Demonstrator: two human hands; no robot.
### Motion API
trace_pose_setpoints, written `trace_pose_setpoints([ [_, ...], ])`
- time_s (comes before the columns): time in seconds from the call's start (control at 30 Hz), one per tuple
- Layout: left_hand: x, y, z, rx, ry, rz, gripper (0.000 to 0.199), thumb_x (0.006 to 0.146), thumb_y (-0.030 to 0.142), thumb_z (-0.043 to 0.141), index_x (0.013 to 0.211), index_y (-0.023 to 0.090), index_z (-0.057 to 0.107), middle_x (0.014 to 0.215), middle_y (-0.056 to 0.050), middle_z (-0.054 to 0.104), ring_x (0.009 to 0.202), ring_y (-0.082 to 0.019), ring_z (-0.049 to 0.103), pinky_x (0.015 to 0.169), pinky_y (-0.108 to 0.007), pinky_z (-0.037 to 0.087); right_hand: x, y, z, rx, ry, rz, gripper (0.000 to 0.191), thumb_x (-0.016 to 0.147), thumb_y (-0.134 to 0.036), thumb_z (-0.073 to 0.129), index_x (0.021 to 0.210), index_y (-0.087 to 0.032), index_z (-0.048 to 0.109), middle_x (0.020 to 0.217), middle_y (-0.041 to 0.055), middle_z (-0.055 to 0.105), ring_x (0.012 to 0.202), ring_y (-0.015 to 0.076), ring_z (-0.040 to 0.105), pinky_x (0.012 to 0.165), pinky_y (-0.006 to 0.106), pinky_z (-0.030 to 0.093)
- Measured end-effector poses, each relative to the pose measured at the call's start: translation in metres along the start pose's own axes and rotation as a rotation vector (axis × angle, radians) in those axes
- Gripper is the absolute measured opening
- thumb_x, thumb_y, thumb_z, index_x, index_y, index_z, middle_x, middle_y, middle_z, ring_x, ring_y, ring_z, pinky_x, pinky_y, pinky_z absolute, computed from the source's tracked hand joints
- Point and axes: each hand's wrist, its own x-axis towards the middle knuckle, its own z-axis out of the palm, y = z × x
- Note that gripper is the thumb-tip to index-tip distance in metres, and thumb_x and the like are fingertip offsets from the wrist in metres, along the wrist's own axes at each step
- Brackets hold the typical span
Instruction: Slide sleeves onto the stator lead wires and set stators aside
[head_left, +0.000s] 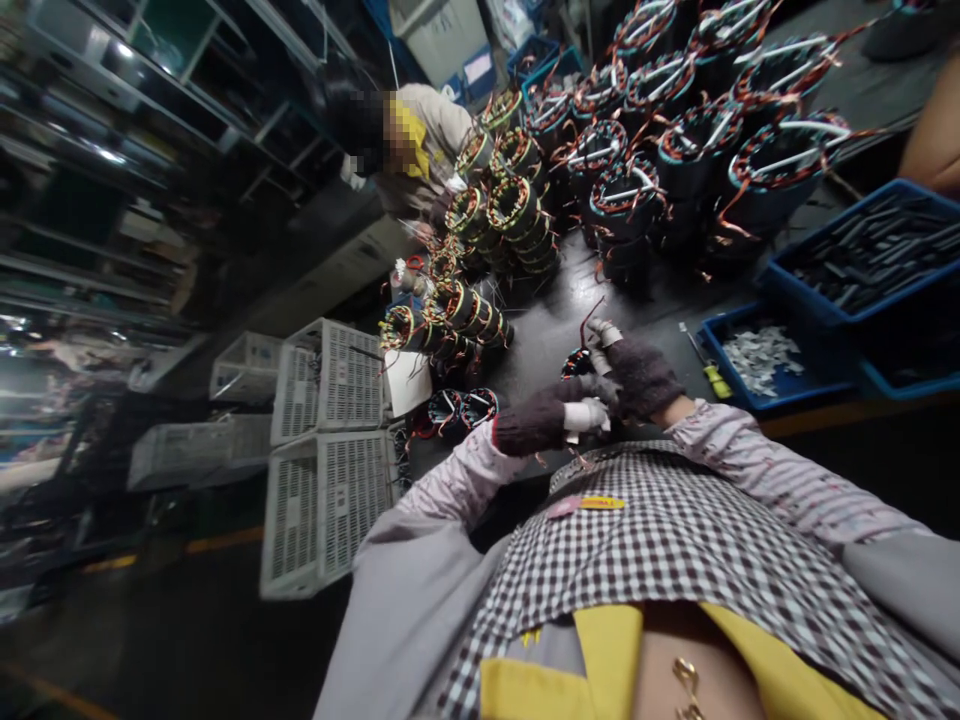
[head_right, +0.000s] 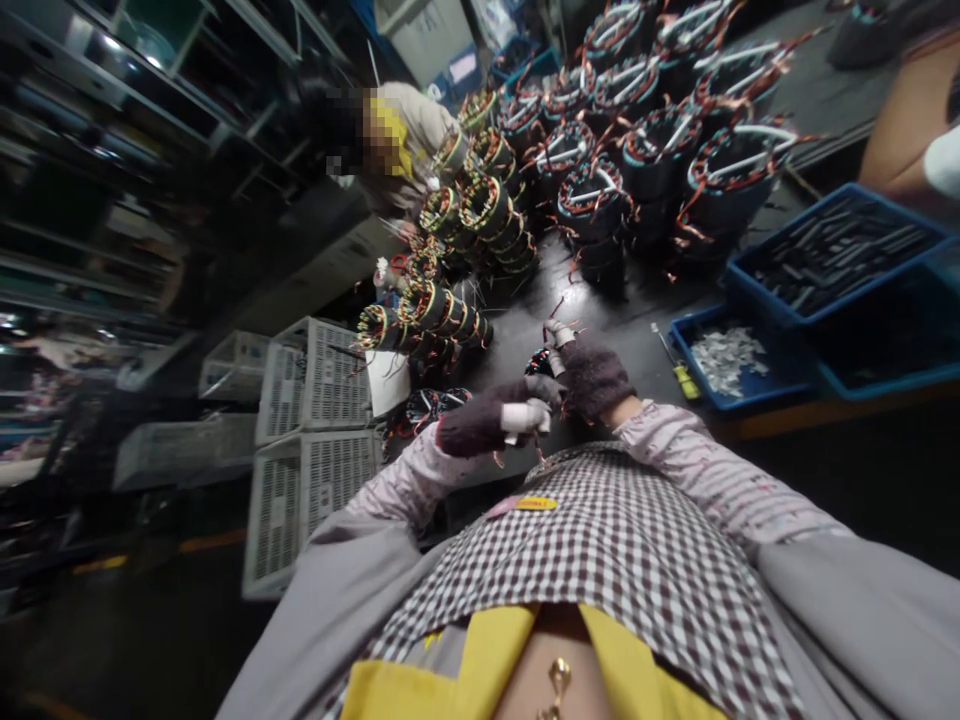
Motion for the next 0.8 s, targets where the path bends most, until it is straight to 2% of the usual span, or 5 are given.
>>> trace_pose_setpoints([
  [0.17, 0.015, -0.029, -0.009, -0.452, 0.308, 0.207, 0.065, 0.073, 0.052, 0.093, 0.122, 0.019, 0.067, 0.088, 0.000, 0.069, 0.067, -0.011, 0.057, 0.058, -0.020, 0.045, -0.014, -0.003, -0.021, 0.615, -0.095, -0.003, 0.030, 0.093, -0.046, 0.075, 0.105, -0.019, 0.081, 0.105, 0.0093, 0.083, 0.096, 0.0259, 0.076, 0.092, 0.041, 0.064],
  [0.37, 0.032, -0.028, 0.009, -0.553, 0.177, 0.329, 0.067, 0.073, 0.070, 0.093, 0.103, 0.013, 0.076, 0.065, 0.002, 0.056, 0.052, -0.008, 0.040, 0.049, -0.024, 0.030, -0.025, -0.019, -0.032, 0.885, -0.180, -0.003, 0.040, 0.079, -0.058, 0.093, 0.095, -0.022, 0.086, 0.107, 0.0090, 0.085, 0.104, 0.0291, 0.078, 0.095, 0.045, 0.066],
  [0.53, 0.046, -0.026, 0.020, -0.528, 0.221, 0.391, 0.063, 0.078, 0.073, 0.087, 0.092, 0.013, 0.075, 0.076, -0.005, 0.067, 0.068, -0.015, 0.059, 0.063, -0.027, 0.049, -0.028, -0.020, -0.019, 0.925, -0.052, 0.080, 0.050, 0.072, -0.064, 0.097, 0.092, -0.022, 0.079, 0.094, 0.0074, 0.082, 0.085, 0.0241, 0.077, 0.080, 0.040, 0.067],
  [0.73, 0.053, -0.053, 0.014, -0.152, 0.739, 0.454, 0.038, 0.092, 0.038, 0.076, 0.125, 0.019, 0.071, 0.117, -0.011, 0.080, 0.106, -0.025, 0.076, 0.101, -0.043, 0.064, -0.040, 0.044, -0.044, 0.804, 0.287, 0.209, 0.044, 0.078, -0.056, 0.090, 0.104, -0.025, 0.075, 0.085, 0.0020, 0.077, 0.068, 0.0179, 0.069, 0.066, 0.033, 0.061],
  [0.8, 0.046, -0.062, 0.013, 0.230, 0.698, 0.454, 0.043, 0.093, 0.029, 0.075, 0.135, 0.021, 0.073, 0.131, -0.013, 0.079, 0.125, -0.029, 0.074, 0.118, -0.049, 0.057, -0.047, 0.085, -0.062, 0.613, 0.433, 0.332, 0.034, 0.081, -0.048, 0.082, 0.104, -0.024, 0.077, 0.090, 0.0043, 0.079, 0.078, 0.0213, 0.072, 0.077, 0.038, 0.064],
])
